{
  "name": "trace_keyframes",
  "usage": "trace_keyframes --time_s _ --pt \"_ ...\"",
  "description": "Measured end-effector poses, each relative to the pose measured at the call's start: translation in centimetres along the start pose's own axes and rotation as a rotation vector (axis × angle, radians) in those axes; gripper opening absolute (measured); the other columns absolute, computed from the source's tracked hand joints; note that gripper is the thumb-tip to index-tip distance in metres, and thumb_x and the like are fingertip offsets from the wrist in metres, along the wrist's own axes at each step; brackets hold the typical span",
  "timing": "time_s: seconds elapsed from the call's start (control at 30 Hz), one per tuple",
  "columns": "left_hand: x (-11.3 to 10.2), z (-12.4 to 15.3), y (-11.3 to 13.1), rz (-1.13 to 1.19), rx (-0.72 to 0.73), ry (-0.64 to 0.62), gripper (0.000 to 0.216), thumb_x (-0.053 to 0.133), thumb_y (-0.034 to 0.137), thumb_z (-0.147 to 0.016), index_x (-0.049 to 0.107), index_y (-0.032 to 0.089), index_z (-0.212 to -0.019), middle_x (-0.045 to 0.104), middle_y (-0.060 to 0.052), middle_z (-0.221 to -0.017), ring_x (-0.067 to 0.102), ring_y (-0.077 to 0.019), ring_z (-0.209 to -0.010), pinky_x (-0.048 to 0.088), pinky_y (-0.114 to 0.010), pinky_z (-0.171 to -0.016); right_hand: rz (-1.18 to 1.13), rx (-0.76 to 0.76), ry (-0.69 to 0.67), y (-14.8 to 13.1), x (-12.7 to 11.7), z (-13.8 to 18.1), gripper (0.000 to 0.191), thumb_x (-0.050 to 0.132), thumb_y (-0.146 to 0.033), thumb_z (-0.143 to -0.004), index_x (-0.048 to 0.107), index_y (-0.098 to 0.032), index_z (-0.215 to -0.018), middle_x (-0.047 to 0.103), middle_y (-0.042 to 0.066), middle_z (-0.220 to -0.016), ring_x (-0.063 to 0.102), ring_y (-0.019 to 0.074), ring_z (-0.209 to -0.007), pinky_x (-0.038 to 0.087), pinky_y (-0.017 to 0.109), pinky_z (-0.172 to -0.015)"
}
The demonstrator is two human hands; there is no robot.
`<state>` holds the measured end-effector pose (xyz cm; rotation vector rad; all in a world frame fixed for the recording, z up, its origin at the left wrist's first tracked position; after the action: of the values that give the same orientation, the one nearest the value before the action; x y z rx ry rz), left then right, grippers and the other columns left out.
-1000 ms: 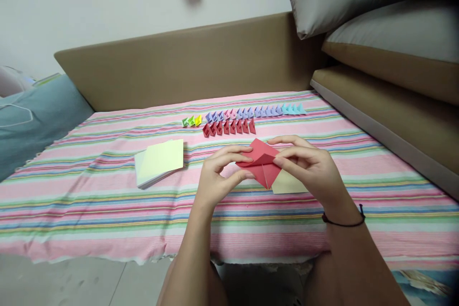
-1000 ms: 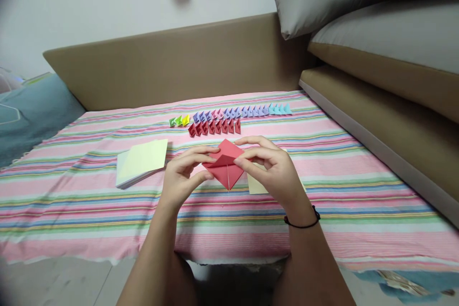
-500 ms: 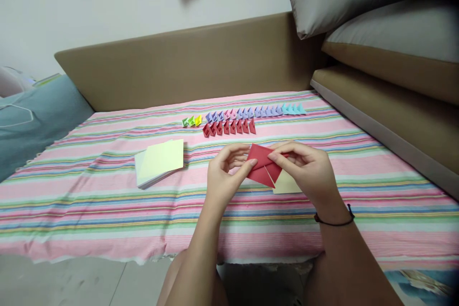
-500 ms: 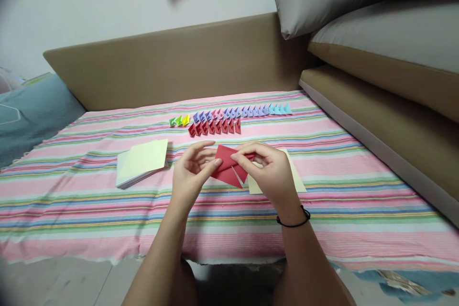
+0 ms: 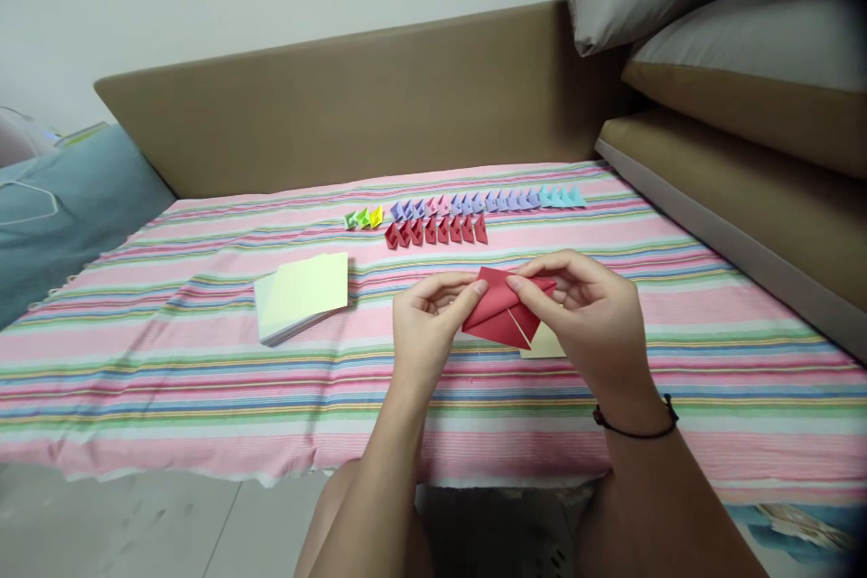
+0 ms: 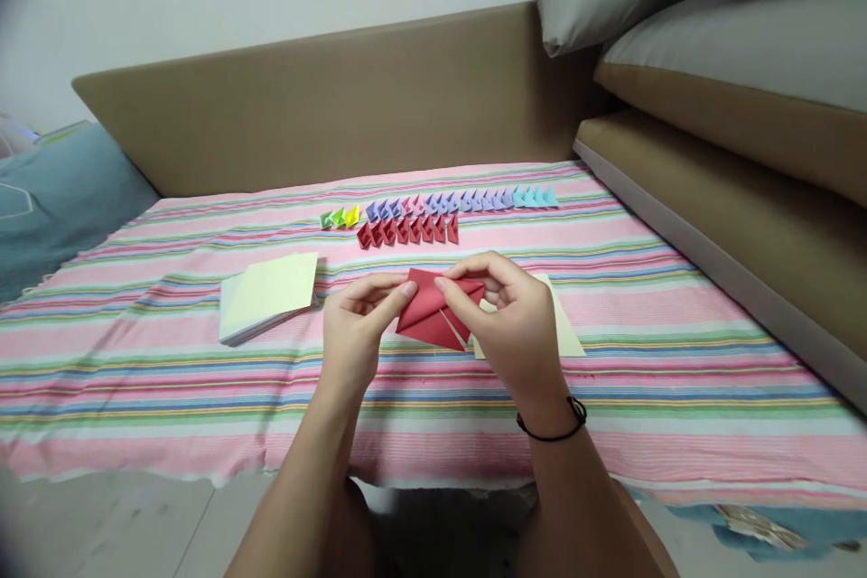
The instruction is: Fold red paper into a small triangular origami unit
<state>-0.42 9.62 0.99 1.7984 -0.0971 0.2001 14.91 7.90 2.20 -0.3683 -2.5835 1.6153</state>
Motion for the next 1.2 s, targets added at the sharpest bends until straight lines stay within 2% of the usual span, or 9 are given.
trace_keyframes --time_s 0.27,0.67,0.77,0.87,1.0,1.2 --pt "0.2 0.2 0.3 -0.005 -0.055 -0.015 0.018 0.079 0.029 -0.063 0.074 0.017 -0.076 0.073 -0.003 -0.075 0.066 -0.0165 -0.068 0.053 -0.025 -0.062 0.008 -0.003 -0.024 -0.2 0.2 0.1 0.008 0.070 -0.026 -0.075 0.064 -0.022 -0.078 0.066 0.003 -0.080 0.063 0.0186 -0.076 0.053 0.029 -0.063" --pt "0.0 0.5 0.5 -0.035 -0.044 -0.017 0.014 0.078 0.029 -0.064 0.075 0.017 -0.072 0.073 -0.003 -0.073 0.065 -0.0154 -0.065 0.051 -0.023 -0.059 -0.019 -0.009 -0.014 -0.2 0.2 0.2 0.010 0.072 -0.024 -0.073 0.064 -0.020 -0.078 0.066 0.003 -0.080 0.063 0.0176 -0.077 0.052 0.027 -0.063" --pt "-0.1 0.4 0.5 -0.023 -0.027 -0.001 0.011 0.077 0.027 -0.066 0.075 0.018 -0.072 0.073 -0.002 -0.071 0.065 -0.0140 -0.064 0.051 -0.022 -0.058 -0.148 0.073 -0.039 0.0 0.2 0.0 0.023 0.074 -0.025 -0.071 0.062 -0.022 -0.091 0.068 0.002 -0.085 0.065 0.0168 -0.079 0.053 0.025 -0.064" --pt "-0.4 0.3 0.4 0.007 0.006 0.071 0.010 0.077 0.027 -0.066 0.076 0.019 -0.073 0.073 -0.001 -0.072 0.065 -0.0132 -0.067 0.051 -0.021 -0.062 -0.298 0.228 -0.156 0.6 0.6 0.0 0.038 0.076 -0.028 -0.069 0.059 -0.024 -0.103 0.070 0.002 -0.090 0.066 0.0171 -0.081 0.054 0.026 -0.067" --pt "-0.8 0.2 0.2 0.026 0.000 0.159 0.013 0.077 0.028 -0.066 0.075 0.018 -0.074 0.071 -0.001 -0.068 0.064 -0.0123 -0.067 0.051 -0.021 -0.063 -0.336 0.392 -0.319 1.6 1.7 0.4 0.029 0.076 -0.033 -0.070 0.067 -0.021 -0.094 0.071 0.004 -0.094 0.066 0.0198 -0.087 0.053 0.029 -0.073" --pt "-1.0 0.0 -0.1 0.013 -0.022 0.211 0.017 0.078 0.030 -0.064 0.075 0.016 -0.073 0.070 -0.002 -0.068 0.063 -0.0131 -0.067 0.051 -0.022 -0.063 -0.422 0.494 -0.276 2.2 3.0 1.1 0.023 0.074 -0.037 -0.070 0.070 -0.018 -0.083 0.072 0.004 -0.085 0.065 0.0200 -0.079 0.051 0.031 -0.072"
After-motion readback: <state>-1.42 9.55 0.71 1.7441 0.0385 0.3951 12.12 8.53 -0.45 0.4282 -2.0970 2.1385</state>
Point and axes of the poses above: each hand's wrist, its own z-axis away from the middle knuckle, its own x-axis out of the palm, y = z × x, the point moved 3 cm from there along -z, towards the middle knuckle
